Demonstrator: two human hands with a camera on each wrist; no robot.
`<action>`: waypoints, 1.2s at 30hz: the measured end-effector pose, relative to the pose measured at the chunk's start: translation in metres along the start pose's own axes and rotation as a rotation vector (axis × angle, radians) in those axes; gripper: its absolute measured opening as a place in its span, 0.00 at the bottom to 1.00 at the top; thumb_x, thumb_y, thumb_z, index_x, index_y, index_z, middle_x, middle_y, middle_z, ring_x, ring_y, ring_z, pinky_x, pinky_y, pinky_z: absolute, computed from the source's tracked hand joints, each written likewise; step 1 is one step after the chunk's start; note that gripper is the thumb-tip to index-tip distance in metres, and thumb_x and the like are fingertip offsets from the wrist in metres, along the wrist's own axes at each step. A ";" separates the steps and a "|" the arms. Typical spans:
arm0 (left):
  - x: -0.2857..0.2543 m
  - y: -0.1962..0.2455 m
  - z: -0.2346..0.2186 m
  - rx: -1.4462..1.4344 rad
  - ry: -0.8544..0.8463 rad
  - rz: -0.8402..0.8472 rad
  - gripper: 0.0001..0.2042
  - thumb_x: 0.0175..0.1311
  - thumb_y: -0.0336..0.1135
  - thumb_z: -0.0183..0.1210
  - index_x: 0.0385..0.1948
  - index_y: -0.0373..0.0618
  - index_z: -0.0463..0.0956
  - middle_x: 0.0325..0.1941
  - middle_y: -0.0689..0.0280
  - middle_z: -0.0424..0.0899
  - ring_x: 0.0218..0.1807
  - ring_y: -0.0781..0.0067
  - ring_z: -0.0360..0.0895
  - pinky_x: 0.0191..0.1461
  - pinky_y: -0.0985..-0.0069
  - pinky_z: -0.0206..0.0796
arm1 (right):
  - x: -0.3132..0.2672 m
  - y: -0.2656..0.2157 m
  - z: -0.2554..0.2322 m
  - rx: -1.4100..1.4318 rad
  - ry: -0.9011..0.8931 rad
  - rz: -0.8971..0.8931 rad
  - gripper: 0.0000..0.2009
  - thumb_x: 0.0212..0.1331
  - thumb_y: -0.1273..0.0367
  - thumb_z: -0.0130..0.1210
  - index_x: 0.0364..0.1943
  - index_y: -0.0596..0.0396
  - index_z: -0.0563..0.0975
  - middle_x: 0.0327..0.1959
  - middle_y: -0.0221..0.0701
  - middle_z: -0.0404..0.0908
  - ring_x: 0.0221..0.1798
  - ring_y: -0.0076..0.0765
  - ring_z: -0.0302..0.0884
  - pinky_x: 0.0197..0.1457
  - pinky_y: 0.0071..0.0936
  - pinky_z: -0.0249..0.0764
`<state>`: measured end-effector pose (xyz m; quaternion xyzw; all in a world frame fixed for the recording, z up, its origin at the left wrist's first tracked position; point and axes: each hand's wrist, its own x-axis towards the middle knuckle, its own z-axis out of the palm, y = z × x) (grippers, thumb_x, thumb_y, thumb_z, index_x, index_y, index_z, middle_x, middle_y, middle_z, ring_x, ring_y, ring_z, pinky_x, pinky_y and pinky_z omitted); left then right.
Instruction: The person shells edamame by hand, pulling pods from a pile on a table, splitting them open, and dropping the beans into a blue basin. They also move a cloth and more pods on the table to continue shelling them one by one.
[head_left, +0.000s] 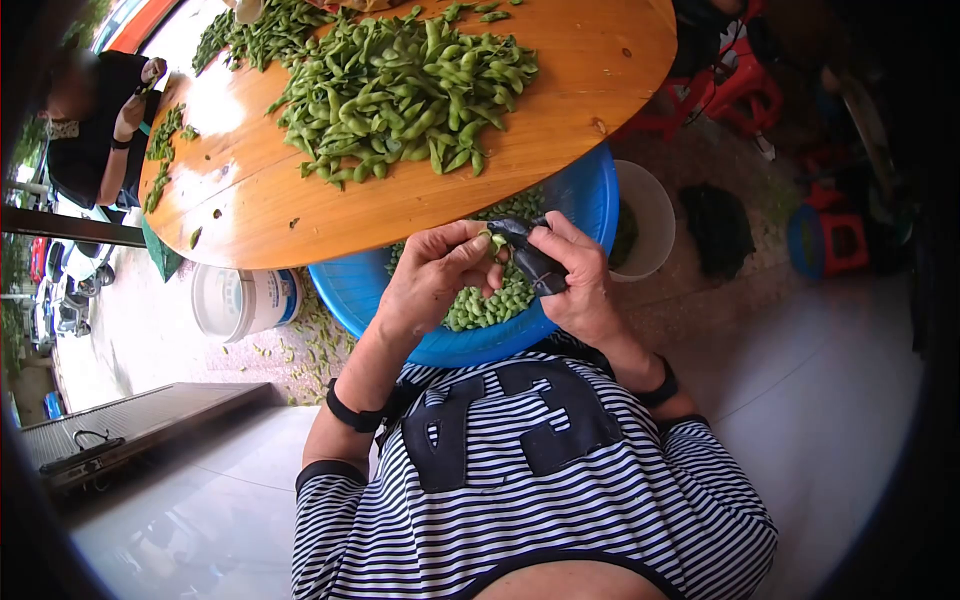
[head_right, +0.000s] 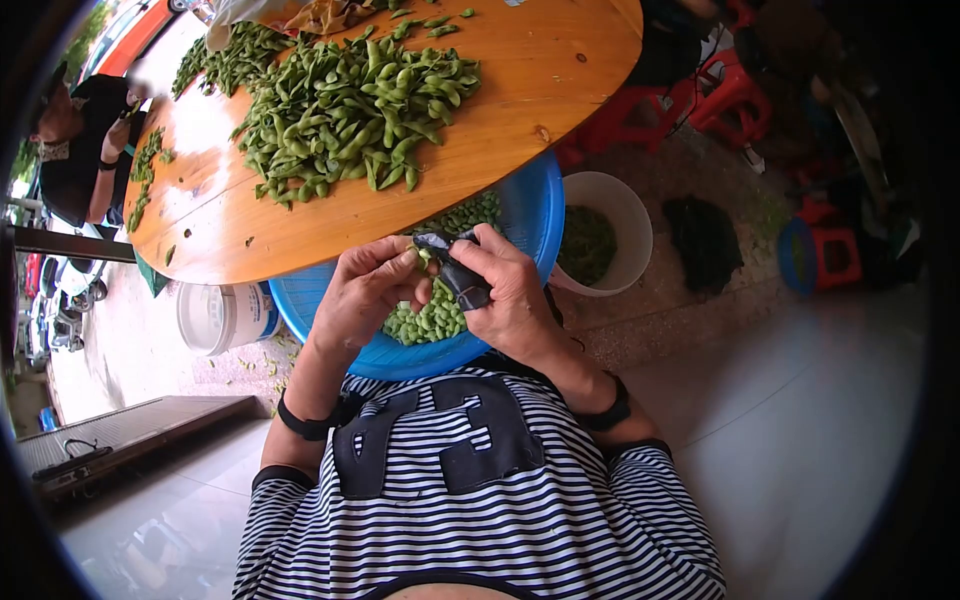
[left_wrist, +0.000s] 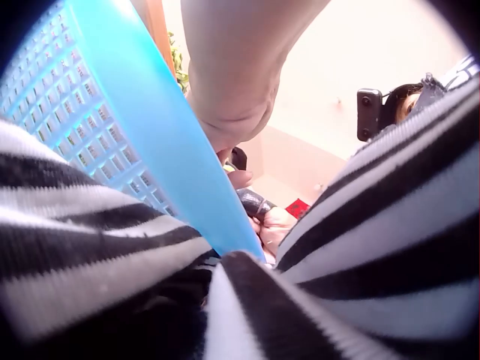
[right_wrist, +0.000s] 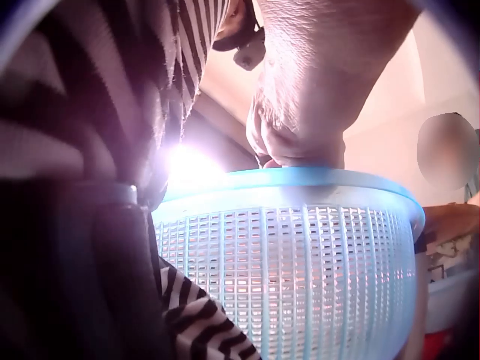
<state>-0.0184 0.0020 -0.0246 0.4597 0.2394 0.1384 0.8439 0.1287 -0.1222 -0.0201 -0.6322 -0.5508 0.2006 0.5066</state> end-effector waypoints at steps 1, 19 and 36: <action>0.000 0.000 0.003 -0.001 0.000 0.000 0.11 0.69 0.34 0.52 0.36 0.34 0.77 0.27 0.65 0.80 0.29 0.79 0.77 0.32 0.83 0.68 | -0.001 -0.001 0.002 -0.113 0.028 -0.092 0.19 0.40 0.85 0.55 0.42 0.65 0.75 0.34 0.38 0.67 0.32 0.41 0.73 0.34 0.30 0.71; 0.005 -0.014 0.004 -0.288 0.113 -0.079 0.10 0.63 0.24 0.50 0.43 0.40 0.78 0.35 0.67 0.79 0.30 0.80 0.70 0.32 0.83 0.63 | -0.006 0.008 0.005 -0.153 0.117 -0.133 0.20 0.37 0.85 0.55 0.40 0.62 0.75 0.35 0.40 0.65 0.34 0.46 0.71 0.35 0.34 0.70; 0.041 -0.047 -0.035 1.603 -0.355 0.441 0.07 0.49 0.28 0.60 0.31 0.47 0.80 0.36 0.63 0.75 0.46 0.59 0.75 0.44 0.66 0.72 | -0.017 0.032 -0.087 -0.649 0.407 0.172 0.18 0.45 0.84 0.51 0.45 0.63 0.74 0.38 0.44 0.75 0.43 0.53 0.75 0.45 0.39 0.71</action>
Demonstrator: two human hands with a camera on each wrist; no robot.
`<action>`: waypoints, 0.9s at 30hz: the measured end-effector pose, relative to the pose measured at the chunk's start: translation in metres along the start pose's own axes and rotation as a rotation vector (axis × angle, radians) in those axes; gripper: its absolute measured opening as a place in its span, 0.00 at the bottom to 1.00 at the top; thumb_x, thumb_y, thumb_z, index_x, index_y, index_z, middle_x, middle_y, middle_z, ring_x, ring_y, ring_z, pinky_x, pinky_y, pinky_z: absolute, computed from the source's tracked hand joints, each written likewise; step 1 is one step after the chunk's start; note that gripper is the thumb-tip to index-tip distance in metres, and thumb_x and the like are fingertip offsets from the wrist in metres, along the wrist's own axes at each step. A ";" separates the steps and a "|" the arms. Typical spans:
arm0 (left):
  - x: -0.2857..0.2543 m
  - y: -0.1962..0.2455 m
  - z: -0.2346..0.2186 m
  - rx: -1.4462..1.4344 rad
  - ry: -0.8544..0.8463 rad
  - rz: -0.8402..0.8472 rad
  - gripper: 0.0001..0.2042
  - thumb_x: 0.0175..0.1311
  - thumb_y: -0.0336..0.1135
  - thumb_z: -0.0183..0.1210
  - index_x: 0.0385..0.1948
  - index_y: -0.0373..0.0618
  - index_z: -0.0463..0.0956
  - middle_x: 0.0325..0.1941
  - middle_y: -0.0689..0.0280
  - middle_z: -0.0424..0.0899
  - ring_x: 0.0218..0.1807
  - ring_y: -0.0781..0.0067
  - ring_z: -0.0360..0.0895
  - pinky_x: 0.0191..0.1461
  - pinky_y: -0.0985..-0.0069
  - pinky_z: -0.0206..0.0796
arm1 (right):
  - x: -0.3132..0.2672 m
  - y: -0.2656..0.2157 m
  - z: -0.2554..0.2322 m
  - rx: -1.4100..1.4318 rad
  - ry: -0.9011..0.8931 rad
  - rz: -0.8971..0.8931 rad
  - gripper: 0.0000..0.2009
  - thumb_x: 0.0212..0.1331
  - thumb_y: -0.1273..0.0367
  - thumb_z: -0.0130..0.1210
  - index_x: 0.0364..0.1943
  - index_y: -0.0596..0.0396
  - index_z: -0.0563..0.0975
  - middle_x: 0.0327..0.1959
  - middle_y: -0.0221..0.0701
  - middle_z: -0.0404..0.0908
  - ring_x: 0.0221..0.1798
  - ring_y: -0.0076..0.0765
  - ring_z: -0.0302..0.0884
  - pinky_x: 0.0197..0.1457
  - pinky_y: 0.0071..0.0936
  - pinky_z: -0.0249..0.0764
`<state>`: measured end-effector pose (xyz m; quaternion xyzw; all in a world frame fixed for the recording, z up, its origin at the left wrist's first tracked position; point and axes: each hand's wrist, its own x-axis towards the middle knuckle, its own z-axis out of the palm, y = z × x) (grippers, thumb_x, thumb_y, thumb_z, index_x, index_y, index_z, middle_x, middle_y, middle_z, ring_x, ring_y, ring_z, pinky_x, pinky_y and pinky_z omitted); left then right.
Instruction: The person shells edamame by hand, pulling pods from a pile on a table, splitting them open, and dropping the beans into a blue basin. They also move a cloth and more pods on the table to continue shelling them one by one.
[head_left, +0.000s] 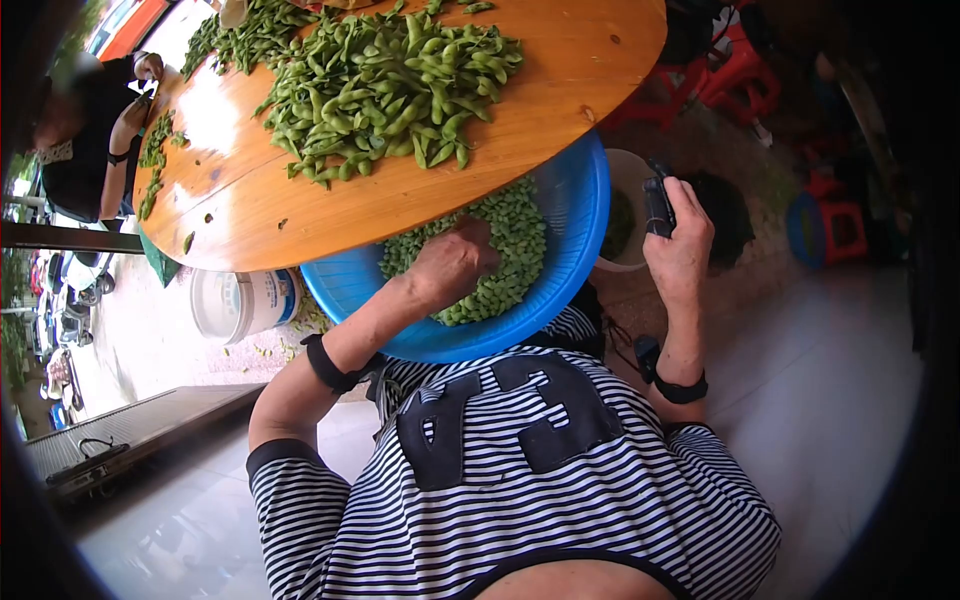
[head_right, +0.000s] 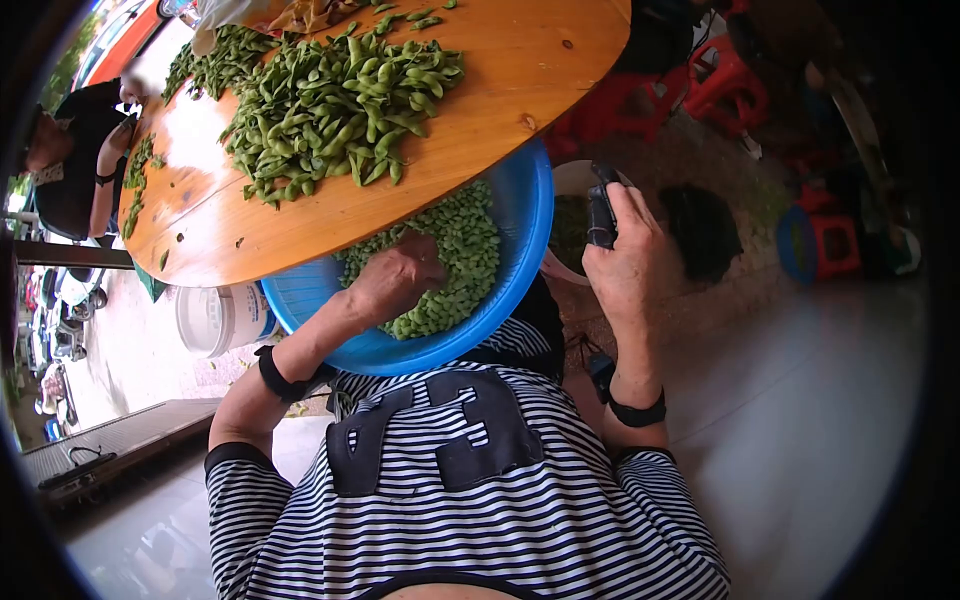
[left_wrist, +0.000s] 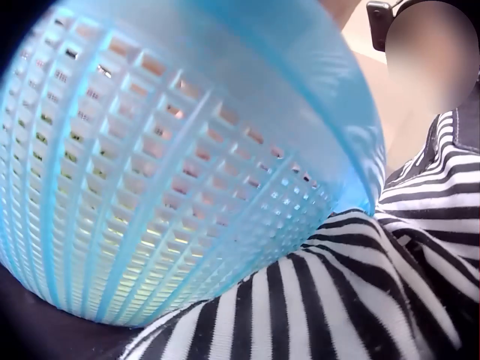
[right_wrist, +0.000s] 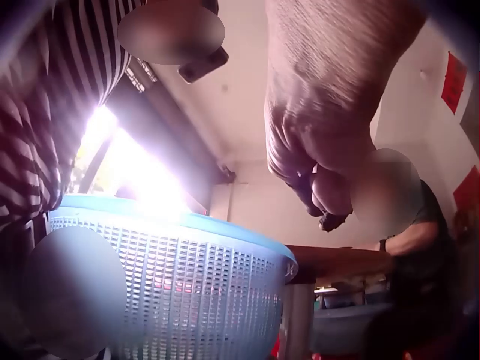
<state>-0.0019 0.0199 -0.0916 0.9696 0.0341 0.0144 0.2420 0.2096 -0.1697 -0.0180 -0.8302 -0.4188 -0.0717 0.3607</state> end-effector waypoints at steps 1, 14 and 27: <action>0.000 -0.001 0.002 0.011 -0.001 -0.005 0.06 0.50 0.28 0.59 0.30 0.48 0.80 0.36 0.63 0.75 0.45 0.59 0.75 0.43 0.65 0.72 | -0.001 -0.001 0.002 0.044 -0.007 -0.027 0.17 0.46 0.83 0.51 0.45 0.63 0.74 0.37 0.44 0.75 0.41 0.53 0.76 0.43 0.38 0.71; -0.005 0.021 -0.020 -0.316 0.155 0.004 0.05 0.55 0.28 0.61 0.32 0.42 0.76 0.32 0.62 0.78 0.32 0.64 0.79 0.34 0.70 0.70 | -0.010 -0.050 0.026 0.470 -0.228 -0.102 0.11 0.49 0.82 0.51 0.39 0.64 0.74 0.30 0.41 0.74 0.31 0.42 0.75 0.35 0.27 0.70; -0.011 0.062 -0.055 -1.364 0.517 -0.401 0.05 0.62 0.31 0.61 0.32 0.39 0.76 0.22 0.74 0.76 0.20 0.88 0.67 0.22 0.88 0.57 | -0.012 -0.076 0.024 1.021 -0.785 0.313 0.18 0.47 0.82 0.51 0.46 0.65 0.76 0.25 0.22 0.71 0.27 0.12 0.65 0.30 0.14 0.65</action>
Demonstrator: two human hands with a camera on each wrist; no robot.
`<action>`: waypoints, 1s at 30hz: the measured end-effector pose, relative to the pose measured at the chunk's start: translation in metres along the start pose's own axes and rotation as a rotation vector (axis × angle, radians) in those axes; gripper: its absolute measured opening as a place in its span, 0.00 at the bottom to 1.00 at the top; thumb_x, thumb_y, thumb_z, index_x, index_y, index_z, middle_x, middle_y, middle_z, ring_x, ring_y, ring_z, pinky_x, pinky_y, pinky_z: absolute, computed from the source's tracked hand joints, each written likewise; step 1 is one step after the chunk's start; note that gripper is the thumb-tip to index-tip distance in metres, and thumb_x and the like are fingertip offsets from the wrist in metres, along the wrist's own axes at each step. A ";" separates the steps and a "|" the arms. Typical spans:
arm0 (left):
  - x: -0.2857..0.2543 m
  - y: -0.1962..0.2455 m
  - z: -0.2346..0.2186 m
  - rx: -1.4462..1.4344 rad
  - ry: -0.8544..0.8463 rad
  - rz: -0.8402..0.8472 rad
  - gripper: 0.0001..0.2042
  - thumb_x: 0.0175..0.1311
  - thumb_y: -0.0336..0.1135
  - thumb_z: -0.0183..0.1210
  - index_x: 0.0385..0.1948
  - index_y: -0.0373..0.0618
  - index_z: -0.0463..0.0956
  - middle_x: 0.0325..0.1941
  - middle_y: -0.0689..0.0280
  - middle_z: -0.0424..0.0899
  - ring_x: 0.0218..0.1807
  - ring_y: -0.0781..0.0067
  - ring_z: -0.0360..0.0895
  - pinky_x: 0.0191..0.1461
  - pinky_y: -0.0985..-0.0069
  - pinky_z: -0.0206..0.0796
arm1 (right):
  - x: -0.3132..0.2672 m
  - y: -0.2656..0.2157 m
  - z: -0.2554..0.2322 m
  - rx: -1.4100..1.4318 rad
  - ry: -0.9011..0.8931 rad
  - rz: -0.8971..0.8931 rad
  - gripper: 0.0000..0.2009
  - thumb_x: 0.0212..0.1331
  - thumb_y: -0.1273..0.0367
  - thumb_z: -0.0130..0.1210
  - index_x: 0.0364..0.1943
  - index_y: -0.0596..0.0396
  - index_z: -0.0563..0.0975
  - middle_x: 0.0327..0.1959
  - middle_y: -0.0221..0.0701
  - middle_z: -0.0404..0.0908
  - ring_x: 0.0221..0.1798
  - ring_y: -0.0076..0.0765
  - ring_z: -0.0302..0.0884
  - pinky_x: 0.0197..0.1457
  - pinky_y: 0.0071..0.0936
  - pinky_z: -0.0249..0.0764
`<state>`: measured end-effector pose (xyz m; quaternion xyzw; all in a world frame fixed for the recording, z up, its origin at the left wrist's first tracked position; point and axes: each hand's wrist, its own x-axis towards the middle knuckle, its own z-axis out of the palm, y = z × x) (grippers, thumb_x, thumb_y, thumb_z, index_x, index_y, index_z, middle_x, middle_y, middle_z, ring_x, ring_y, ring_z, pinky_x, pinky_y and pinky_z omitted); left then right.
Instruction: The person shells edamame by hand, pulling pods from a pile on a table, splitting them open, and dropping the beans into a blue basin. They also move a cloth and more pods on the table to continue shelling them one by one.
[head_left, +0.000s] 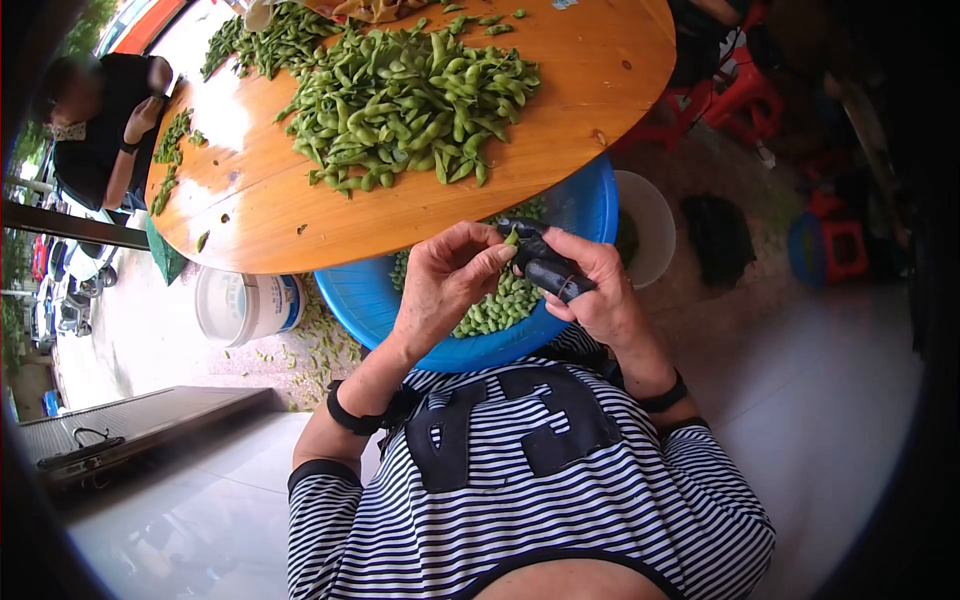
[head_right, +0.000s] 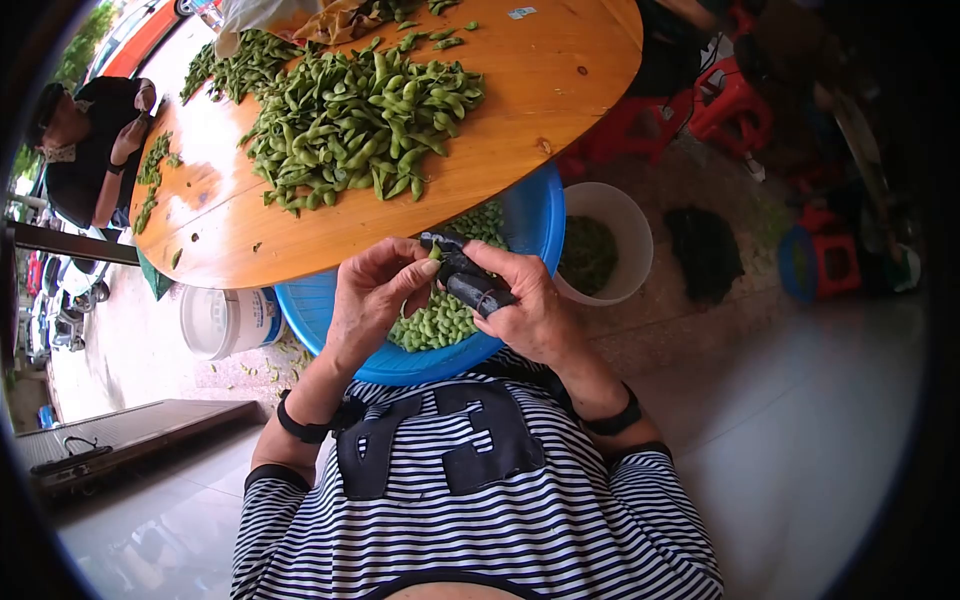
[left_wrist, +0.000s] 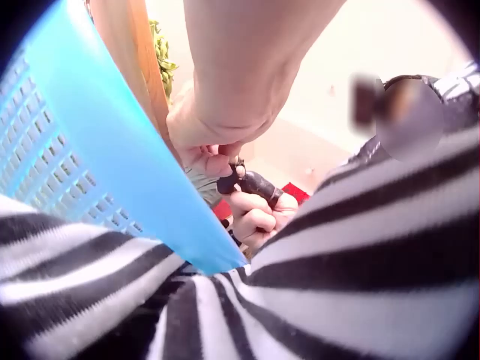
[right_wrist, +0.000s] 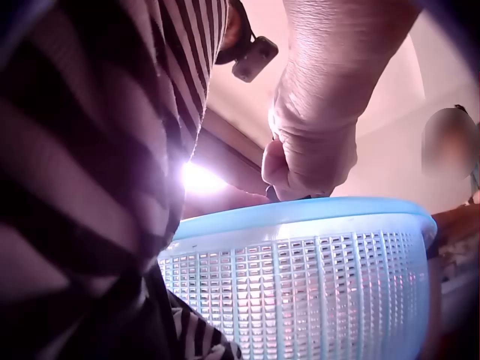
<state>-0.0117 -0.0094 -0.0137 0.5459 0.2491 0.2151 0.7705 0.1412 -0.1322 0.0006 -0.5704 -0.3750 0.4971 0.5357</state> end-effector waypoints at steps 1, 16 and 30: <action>-0.001 -0.001 0.002 0.070 0.046 0.060 0.05 0.62 0.30 0.61 0.32 0.39 0.76 0.22 0.73 0.76 0.20 0.88 0.67 0.22 0.87 0.59 | 0.000 0.001 -0.001 -0.001 0.000 0.001 0.18 0.47 0.82 0.51 0.46 0.65 0.76 0.25 0.22 0.71 0.27 0.12 0.65 0.30 0.14 0.65; 0.000 -0.014 -0.011 -0.512 -0.143 -0.140 0.04 0.64 0.32 0.59 0.32 0.43 0.75 0.23 0.69 0.77 0.17 0.81 0.67 0.16 0.85 0.51 | 0.017 0.026 -0.010 0.690 -0.286 -0.004 0.20 0.46 0.74 0.46 0.46 0.63 0.76 0.24 0.22 0.70 0.20 0.13 0.56 0.18 0.14 0.52; -0.001 -0.016 -0.004 0.429 0.127 0.272 0.05 0.65 0.29 0.57 0.33 0.35 0.77 0.20 0.72 0.74 0.21 0.84 0.69 0.24 0.84 0.61 | 0.013 0.013 0.011 -0.228 0.113 -0.296 0.14 0.47 0.85 0.46 0.40 0.67 0.75 0.28 0.30 0.67 0.31 0.23 0.65 0.33 0.18 0.62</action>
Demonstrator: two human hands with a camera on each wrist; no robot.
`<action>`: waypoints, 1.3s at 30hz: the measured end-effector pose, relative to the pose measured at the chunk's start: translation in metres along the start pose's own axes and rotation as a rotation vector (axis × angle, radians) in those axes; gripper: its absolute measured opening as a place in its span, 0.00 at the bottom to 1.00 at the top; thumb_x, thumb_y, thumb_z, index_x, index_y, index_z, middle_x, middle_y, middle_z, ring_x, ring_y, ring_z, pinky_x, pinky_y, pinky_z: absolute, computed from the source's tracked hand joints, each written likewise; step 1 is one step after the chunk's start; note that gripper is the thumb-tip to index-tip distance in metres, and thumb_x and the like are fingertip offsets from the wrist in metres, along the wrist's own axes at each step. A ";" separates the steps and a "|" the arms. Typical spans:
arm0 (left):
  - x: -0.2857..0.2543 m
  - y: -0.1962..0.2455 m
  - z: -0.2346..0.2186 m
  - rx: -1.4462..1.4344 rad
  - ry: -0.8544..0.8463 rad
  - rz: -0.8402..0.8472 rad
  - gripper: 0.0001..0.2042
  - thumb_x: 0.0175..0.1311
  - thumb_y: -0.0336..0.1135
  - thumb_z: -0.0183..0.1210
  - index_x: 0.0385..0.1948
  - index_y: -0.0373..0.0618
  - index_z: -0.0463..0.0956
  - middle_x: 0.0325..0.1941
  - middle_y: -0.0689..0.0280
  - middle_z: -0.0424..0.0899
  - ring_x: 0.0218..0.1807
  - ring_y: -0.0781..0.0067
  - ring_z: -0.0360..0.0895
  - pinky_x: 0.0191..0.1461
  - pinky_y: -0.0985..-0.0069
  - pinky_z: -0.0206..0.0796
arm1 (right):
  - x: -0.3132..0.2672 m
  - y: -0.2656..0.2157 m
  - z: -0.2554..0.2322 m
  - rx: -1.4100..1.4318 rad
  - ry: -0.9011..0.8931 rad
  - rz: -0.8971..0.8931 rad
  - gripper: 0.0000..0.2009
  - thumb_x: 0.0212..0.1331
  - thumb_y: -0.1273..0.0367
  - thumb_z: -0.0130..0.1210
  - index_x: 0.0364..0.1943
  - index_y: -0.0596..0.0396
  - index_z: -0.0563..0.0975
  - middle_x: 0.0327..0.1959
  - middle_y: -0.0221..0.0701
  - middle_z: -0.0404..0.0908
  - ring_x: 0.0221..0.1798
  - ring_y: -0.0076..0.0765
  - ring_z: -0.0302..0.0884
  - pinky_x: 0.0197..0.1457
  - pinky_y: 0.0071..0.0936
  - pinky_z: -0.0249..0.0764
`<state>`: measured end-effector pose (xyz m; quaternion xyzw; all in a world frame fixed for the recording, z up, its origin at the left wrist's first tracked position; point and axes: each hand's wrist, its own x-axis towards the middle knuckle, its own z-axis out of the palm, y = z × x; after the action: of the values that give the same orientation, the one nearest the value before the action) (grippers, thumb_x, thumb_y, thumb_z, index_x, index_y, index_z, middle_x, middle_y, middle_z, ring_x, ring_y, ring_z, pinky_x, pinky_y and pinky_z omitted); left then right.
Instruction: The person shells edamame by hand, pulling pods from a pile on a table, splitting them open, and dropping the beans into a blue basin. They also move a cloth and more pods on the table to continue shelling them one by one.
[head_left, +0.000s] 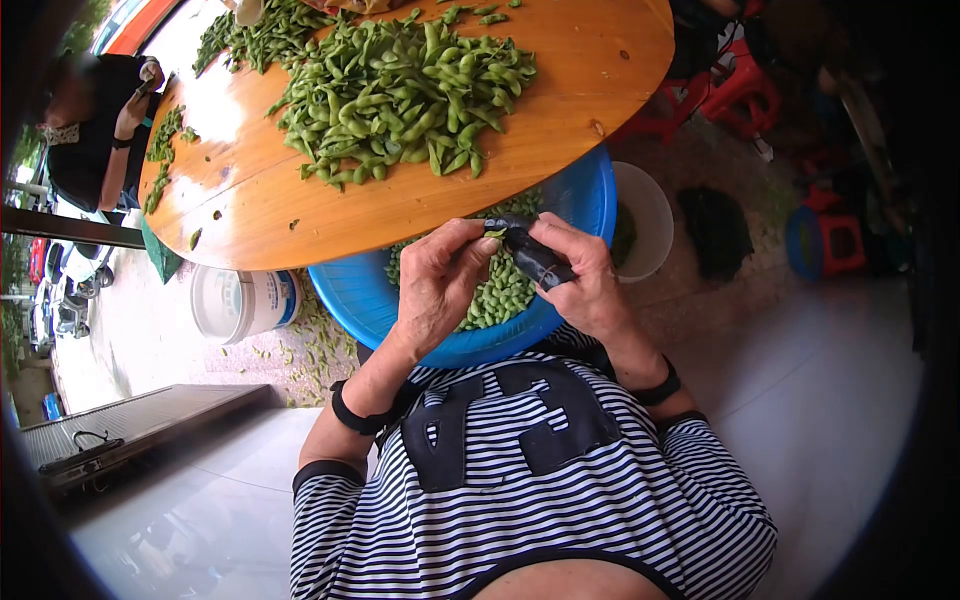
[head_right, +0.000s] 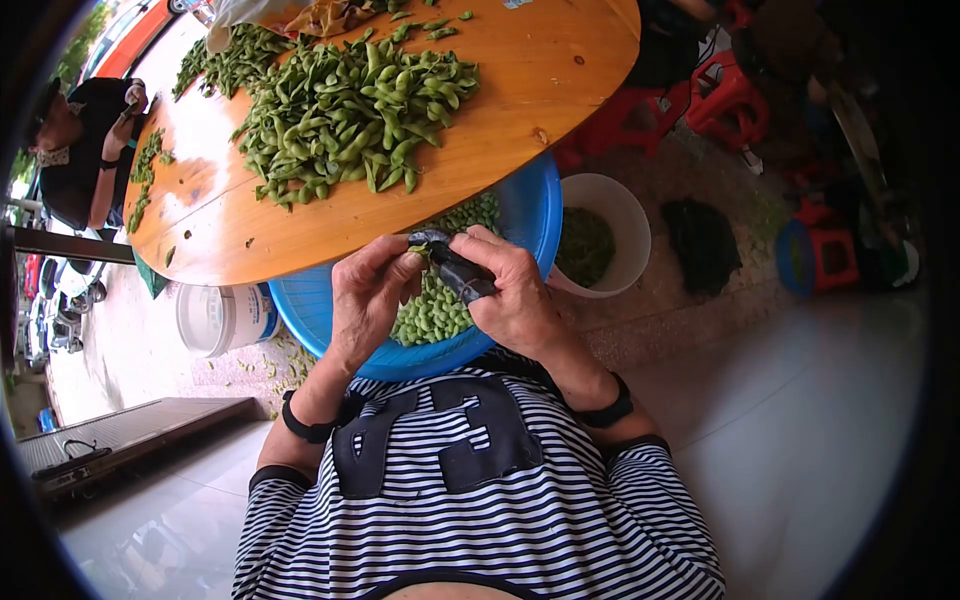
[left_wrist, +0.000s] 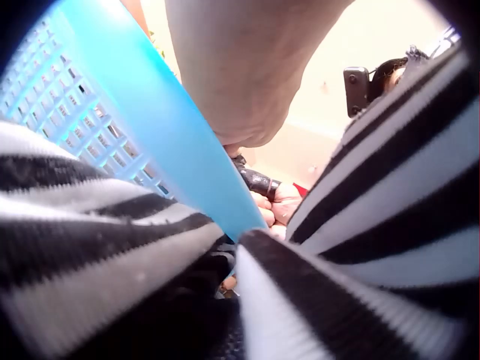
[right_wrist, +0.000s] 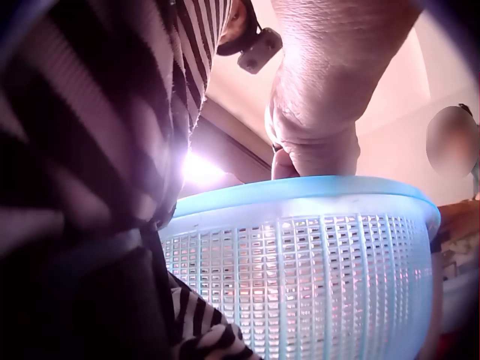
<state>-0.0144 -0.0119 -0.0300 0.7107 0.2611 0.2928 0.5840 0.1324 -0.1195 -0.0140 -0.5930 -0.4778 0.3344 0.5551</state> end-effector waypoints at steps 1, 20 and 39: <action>0.000 -0.001 -0.001 0.000 0.000 -0.001 0.05 0.65 0.29 0.57 0.33 0.35 0.77 0.20 0.72 0.74 0.21 0.84 0.69 0.24 0.84 0.61 | 0.000 0.002 -0.001 0.006 -0.002 -0.001 0.14 0.47 0.85 0.46 0.40 0.68 0.74 0.28 0.30 0.67 0.30 0.23 0.64 0.32 0.19 0.62; 0.000 -0.012 0.001 -0.830 -0.142 -0.437 0.07 0.63 0.24 0.45 0.38 0.42 0.72 0.29 0.68 0.75 0.28 0.78 0.70 0.31 0.81 0.64 | -0.004 -0.006 0.016 -0.403 0.097 -0.236 0.20 0.40 0.85 0.54 0.43 0.62 0.75 0.32 0.39 0.68 0.34 0.45 0.74 0.36 0.32 0.71; 0.048 0.008 -0.098 0.867 0.291 0.242 0.10 0.54 0.25 0.61 0.39 0.40 0.80 0.31 0.62 0.79 0.29 0.69 0.78 0.36 0.75 0.70 | -0.027 0.008 -0.101 -0.930 0.530 0.072 0.17 0.49 0.81 0.51 0.46 0.63 0.73 0.39 0.48 0.78 0.44 0.56 0.76 0.46 0.39 0.71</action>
<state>-0.0518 0.0871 -0.0020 0.8659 0.3535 0.3193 0.1524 0.2194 -0.1783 -0.0089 -0.8564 -0.3985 -0.0548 0.3238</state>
